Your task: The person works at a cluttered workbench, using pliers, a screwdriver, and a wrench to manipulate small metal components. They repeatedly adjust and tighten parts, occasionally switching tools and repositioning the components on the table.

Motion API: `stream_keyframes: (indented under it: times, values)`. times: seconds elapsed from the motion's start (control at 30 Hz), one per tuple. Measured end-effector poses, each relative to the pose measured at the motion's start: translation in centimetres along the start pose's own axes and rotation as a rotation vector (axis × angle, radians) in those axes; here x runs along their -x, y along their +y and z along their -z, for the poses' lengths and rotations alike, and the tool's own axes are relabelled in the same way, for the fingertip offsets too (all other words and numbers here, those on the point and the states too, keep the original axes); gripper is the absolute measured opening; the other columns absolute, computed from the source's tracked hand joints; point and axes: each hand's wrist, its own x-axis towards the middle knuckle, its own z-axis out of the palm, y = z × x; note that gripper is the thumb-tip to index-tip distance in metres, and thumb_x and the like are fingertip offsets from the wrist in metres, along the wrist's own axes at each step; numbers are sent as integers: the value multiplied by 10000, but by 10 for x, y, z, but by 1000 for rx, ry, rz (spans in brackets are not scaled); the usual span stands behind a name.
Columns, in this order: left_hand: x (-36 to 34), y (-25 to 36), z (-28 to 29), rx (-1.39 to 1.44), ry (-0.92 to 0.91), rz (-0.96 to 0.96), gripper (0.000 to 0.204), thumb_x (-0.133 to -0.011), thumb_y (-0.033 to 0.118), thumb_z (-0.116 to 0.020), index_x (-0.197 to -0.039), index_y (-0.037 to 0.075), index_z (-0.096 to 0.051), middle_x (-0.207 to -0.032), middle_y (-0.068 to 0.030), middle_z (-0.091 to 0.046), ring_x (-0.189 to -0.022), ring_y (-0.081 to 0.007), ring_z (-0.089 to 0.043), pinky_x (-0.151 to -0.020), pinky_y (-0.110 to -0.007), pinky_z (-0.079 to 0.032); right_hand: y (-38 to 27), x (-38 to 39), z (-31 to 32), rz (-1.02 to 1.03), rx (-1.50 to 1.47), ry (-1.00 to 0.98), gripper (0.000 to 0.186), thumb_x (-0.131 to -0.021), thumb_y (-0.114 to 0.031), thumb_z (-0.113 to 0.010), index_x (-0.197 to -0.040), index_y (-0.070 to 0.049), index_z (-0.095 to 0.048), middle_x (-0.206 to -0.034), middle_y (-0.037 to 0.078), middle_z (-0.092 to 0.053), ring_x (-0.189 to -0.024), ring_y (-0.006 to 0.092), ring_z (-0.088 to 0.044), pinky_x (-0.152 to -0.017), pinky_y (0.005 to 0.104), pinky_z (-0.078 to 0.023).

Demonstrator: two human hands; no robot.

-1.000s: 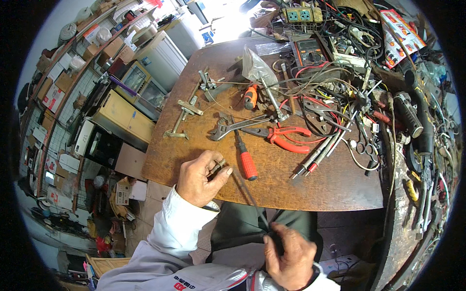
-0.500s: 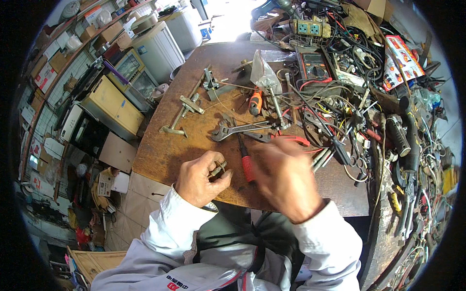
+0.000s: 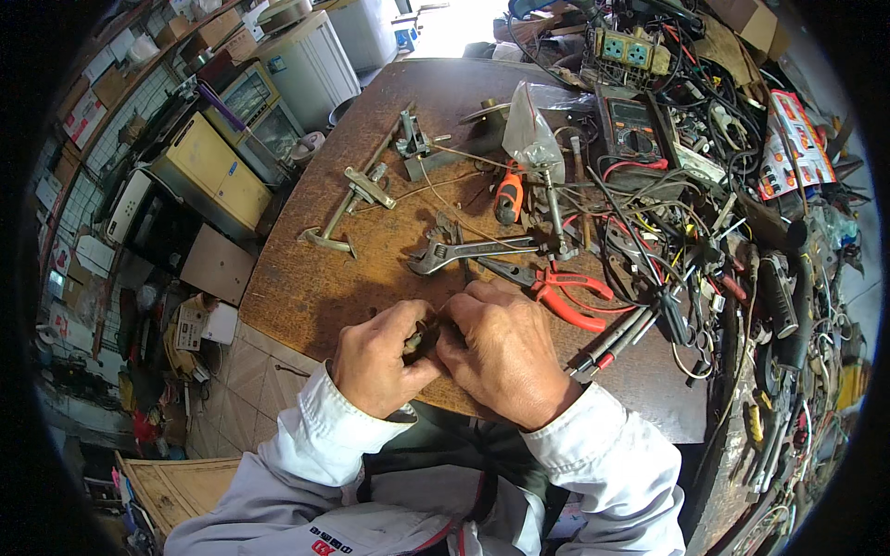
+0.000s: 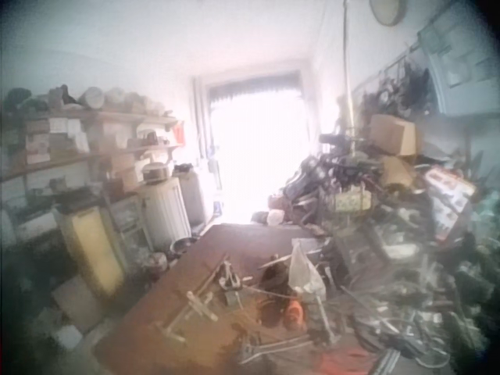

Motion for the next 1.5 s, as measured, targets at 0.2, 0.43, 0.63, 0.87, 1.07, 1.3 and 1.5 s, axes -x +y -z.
stream_keyframes:
  times: [0.2,0.43,0.63,0.87,1.07,1.3,1.5]
  values:
    - [1,0,-7,-49,83,7,424,-723,58,-798,-1112,43,-631,-995,-170,-721,-866,-383,-722,-704,-431,-595,-15,-3,-10,-108,68,71,154,-738,-108,-710,-816,10,-647,-801,193,-626,-792,416,-619,-699,496,-500]
    - [-2,0,-6,23,81,41,398,-719,81,-836,-1069,47,-648,-921,-155,-725,-827,-359,-732,-672,-401,-590,-3,-1,-7,12,-3,45,166,-757,-110,-710,-817,10,-612,-808,204,-603,-785,428,-608,-681,511,-493]
    - [-4,-1,-7,-10,86,9,375,-728,118,-844,-1046,42,-660,-905,-160,-720,-815,-354,-732,-662,-399,-586,3,-1,-5,67,-11,36,159,-767,-87,-700,-822,21,-596,-796,211,-589,-786,438,-602,-677,511,-484]
    - [-4,-2,-12,-8,152,23,342,-733,92,-821,-1033,35,-666,-918,-174,-719,-830,-358,-732,-685,-399,-583,-3,0,-12,-5,20,93,168,-768,-105,-702,-797,23,-597,-826,211,-615,-799,433,-611,-705,508,-498]
    - [-5,-1,-12,-5,165,-3,357,-732,96,-831,-1042,35,-666,-896,-166,-718,-808,-342,-734,-672,-386,-578,4,1,-14,109,77,99,158,-763,-99,-691,-826,30,-625,-838,214,-628,-812,430,-612,-718,511,-504]
    - [-8,-3,-9,-31,129,-24,373,-726,128,-853,-1039,42,-668,-816,-150,-702,-722,-310,-720,-631,-366,-564,7,-1,-10,147,52,63,167,-772,-100,-676,-854,38,-631,-840,221,-630,-820,436,-613,-728,516,-508]
    - [-11,-5,-5,29,51,18,379,-715,100,-836,-1045,23,-665,-732,-116,-651,-609,-199,-636,-591,-317,-520,10,-1,-9,190,78,64,134,-778,-85,-667,-828,36,-639,-822,202,-621,-810,427,-619,-710,501,-512]
